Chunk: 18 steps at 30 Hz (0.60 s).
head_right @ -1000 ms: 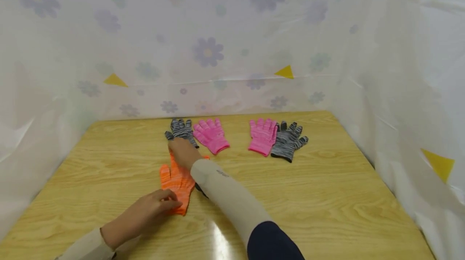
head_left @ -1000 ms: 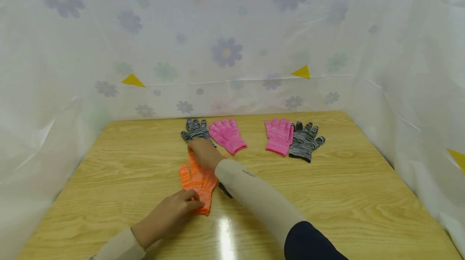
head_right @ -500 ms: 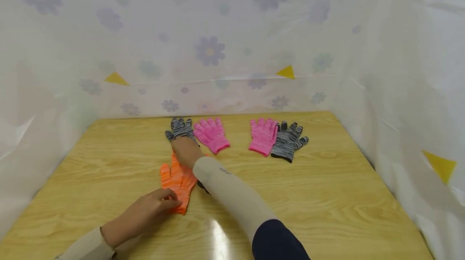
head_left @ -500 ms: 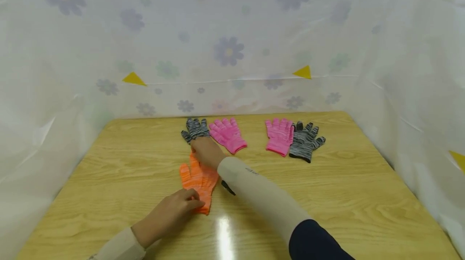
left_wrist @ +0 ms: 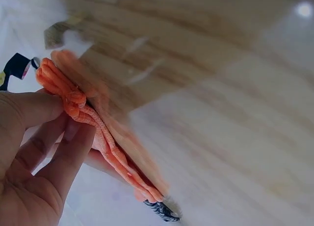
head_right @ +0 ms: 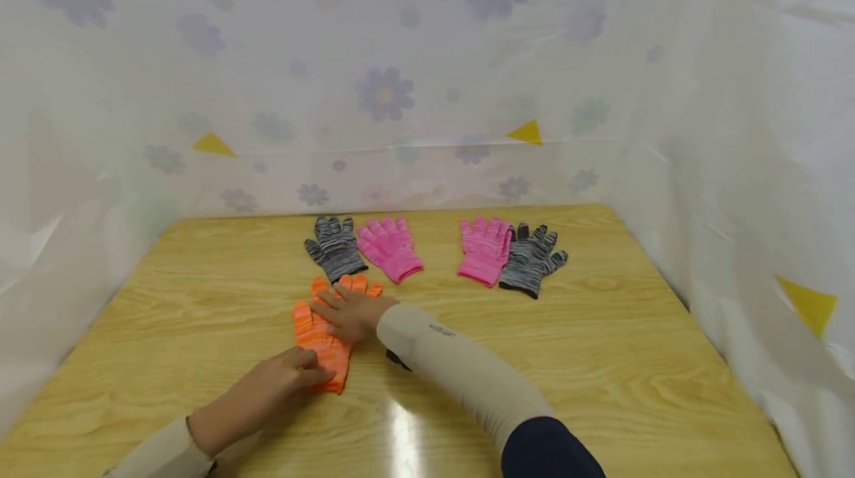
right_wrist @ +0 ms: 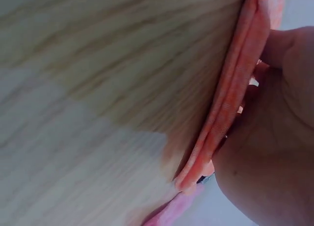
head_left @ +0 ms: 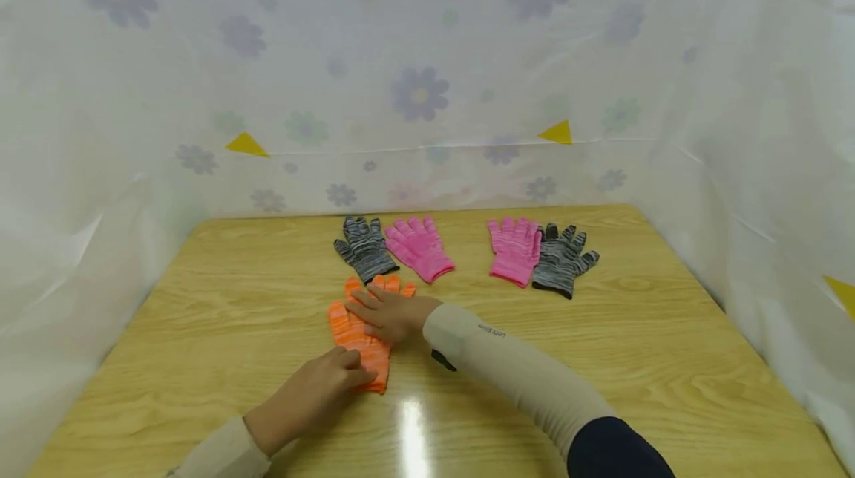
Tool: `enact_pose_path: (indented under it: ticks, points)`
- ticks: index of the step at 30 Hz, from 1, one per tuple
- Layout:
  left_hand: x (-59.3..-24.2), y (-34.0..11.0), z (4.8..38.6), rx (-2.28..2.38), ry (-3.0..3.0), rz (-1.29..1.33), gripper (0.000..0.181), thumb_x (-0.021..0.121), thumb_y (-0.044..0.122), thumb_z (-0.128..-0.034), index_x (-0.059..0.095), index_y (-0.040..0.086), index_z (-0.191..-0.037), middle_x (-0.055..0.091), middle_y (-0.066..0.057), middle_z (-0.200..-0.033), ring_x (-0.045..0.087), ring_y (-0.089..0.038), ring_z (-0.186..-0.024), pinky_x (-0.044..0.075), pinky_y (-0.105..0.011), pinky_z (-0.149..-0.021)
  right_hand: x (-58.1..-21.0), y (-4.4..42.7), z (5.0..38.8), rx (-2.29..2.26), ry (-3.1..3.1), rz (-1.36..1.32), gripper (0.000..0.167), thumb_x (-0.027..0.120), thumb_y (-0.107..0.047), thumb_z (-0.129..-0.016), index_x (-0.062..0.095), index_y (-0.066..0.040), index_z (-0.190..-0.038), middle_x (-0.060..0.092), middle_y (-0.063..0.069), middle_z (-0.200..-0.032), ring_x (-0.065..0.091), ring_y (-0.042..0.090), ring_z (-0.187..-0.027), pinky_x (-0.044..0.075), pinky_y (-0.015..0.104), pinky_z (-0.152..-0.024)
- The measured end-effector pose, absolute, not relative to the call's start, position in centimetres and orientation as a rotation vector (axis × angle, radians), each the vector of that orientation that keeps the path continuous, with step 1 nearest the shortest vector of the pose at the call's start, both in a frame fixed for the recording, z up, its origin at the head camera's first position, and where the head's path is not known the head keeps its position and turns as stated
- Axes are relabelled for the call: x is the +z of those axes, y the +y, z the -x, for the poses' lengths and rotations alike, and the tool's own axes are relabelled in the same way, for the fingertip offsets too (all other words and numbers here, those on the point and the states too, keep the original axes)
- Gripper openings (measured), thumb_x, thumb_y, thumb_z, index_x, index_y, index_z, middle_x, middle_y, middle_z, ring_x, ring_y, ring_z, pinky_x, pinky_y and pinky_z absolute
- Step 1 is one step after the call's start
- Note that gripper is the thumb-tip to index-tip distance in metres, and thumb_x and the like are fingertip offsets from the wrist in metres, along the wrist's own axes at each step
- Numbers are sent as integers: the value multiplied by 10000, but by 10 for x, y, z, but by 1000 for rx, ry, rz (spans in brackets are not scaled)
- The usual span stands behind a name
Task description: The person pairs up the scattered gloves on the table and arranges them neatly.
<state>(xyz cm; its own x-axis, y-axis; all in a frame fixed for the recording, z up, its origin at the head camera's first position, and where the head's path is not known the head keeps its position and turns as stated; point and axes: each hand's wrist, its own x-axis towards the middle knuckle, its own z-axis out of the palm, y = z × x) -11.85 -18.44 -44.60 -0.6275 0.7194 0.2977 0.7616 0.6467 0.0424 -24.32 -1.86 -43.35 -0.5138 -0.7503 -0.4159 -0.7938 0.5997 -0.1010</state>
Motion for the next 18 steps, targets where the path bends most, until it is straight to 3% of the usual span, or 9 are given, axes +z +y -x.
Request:
enact_pose_path:
  ticks: [11,18]
  points:
    - [-445,-185,122,-263,-2587,1255,247,723,11,-782,772,155,-977,531,59,-811,526,-64,-736,480,-185,-624,-427,-18,240,69,2378,1272,595,358,-343,-1037,53,-306,-1547,-16,-12,-1614,-33,251,-1473,104,422,-1198]
    - [-443,-189,122,-260,-2592,1305,295,731,17,-755,762,114,-1033,639,-18,-926,624,-117,-854,530,-218,-709,-428,-19,228,11,2345,1269,609,269,-528,-1006,23,-356,-1536,-49,-86,-1609,-74,220,-1471,13,476,-1193]
